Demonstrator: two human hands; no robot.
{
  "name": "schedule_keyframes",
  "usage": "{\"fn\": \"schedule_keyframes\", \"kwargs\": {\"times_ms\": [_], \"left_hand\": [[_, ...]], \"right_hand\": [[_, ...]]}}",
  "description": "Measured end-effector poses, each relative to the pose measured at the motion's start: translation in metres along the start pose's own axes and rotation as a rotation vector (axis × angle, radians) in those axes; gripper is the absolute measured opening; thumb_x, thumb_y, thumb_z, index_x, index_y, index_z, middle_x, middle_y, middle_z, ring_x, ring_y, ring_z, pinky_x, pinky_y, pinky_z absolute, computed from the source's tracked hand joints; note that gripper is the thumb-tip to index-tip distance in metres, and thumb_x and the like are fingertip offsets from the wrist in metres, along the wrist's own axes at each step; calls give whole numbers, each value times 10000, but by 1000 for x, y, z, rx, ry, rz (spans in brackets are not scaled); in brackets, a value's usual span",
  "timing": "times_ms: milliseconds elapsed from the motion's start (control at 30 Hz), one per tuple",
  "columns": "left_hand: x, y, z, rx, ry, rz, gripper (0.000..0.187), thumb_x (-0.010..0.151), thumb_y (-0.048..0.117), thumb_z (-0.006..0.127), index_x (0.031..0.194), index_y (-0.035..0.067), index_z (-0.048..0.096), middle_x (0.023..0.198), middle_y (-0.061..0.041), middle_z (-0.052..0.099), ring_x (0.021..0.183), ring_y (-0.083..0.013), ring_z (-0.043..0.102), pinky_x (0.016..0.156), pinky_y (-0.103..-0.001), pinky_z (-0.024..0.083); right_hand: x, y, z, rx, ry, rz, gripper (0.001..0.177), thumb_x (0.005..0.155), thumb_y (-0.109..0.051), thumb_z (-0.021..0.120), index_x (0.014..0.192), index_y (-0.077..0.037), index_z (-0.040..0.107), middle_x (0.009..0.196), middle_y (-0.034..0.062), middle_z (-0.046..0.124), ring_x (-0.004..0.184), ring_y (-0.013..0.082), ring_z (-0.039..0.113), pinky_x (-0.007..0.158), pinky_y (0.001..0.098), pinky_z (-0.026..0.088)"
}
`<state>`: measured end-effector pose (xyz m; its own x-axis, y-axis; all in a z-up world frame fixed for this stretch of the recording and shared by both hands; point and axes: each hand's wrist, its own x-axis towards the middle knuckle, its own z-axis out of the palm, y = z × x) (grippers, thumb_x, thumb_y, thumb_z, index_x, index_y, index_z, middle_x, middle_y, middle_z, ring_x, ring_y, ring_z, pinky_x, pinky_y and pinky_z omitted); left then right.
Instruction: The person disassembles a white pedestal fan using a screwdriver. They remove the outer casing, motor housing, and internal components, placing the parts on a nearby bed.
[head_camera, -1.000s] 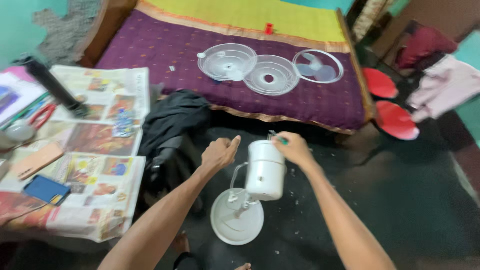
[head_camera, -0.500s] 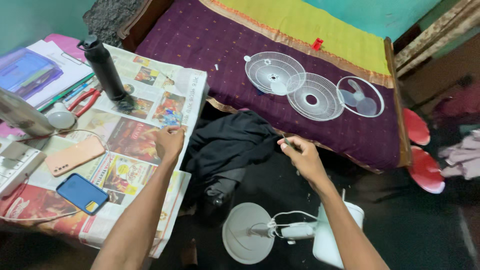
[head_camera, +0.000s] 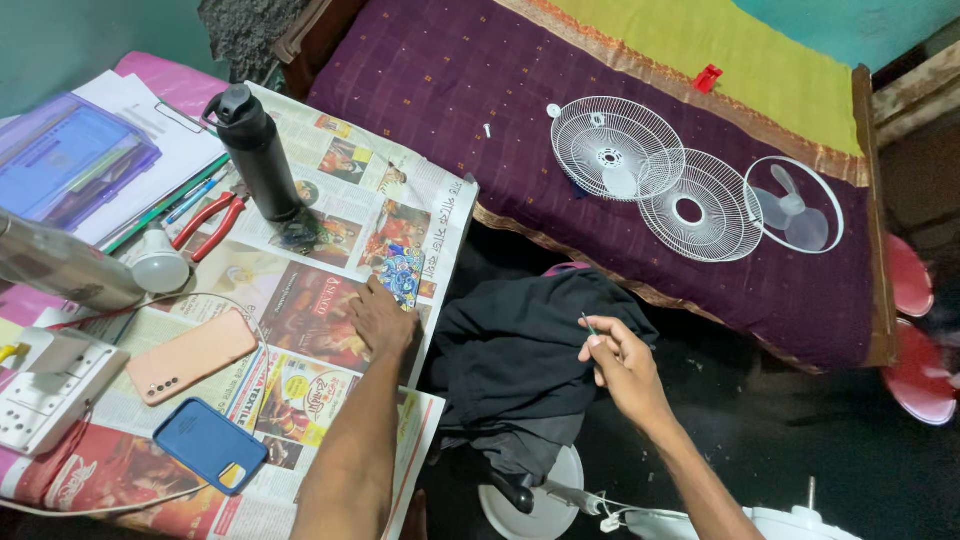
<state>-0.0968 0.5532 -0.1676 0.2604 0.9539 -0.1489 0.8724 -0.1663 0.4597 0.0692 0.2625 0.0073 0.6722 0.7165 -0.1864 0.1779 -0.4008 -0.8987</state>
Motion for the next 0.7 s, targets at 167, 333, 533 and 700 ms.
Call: {"fn": "schedule_keyframes", "kwargs": {"times_ms": [167, 333, 533, 700], "left_hand": [[5, 1, -3, 95, 3, 69, 1052, 635, 379, 942, 1451, 51, 366, 1307, -187, 531, 1228, -395, 501, 1064, -507, 416], [11, 8, -10, 53, -82, 36, 1192, 630, 319, 944, 1574, 69, 261, 1343, -226, 518, 1198, -427, 534, 987, -502, 500], [40, -2, 3, -178, -215, -76, 1119, 590, 374, 1004, 1451, 58, 363, 1256, -257, 587, 1157, -442, 588, 990, -504, 515], [32, -28, -27, -807, -485, -212, 891, 636, 356, 952, 1334, 72, 477, 1113, -158, 642, 991, -299, 663, 873, -497, 588]], "right_hand": [[6, 5, 2, 45, 18, 38, 348, 958, -180, 603, 1278, -46, 637, 762, -6, 656, 557, 43, 467, 517, 216, 365], [-1, 5, 12, 18, 42, 24, 346, 940, -159, 663, 1273, -65, 661, 707, -61, 495, 611, 15, 384, 550, 204, 299], [-14, -4, 17, 36, 65, 30, 306, 928, -174, 664, 1218, -75, 678, 713, -99, 519, 603, 6, 347, 541, 212, 271], [-24, -25, 29, 120, 66, 37, 183, 972, -230, 676, 981, -50, 642, 689, -83, 434, 579, 16, 319, 518, 233, 245]]}}
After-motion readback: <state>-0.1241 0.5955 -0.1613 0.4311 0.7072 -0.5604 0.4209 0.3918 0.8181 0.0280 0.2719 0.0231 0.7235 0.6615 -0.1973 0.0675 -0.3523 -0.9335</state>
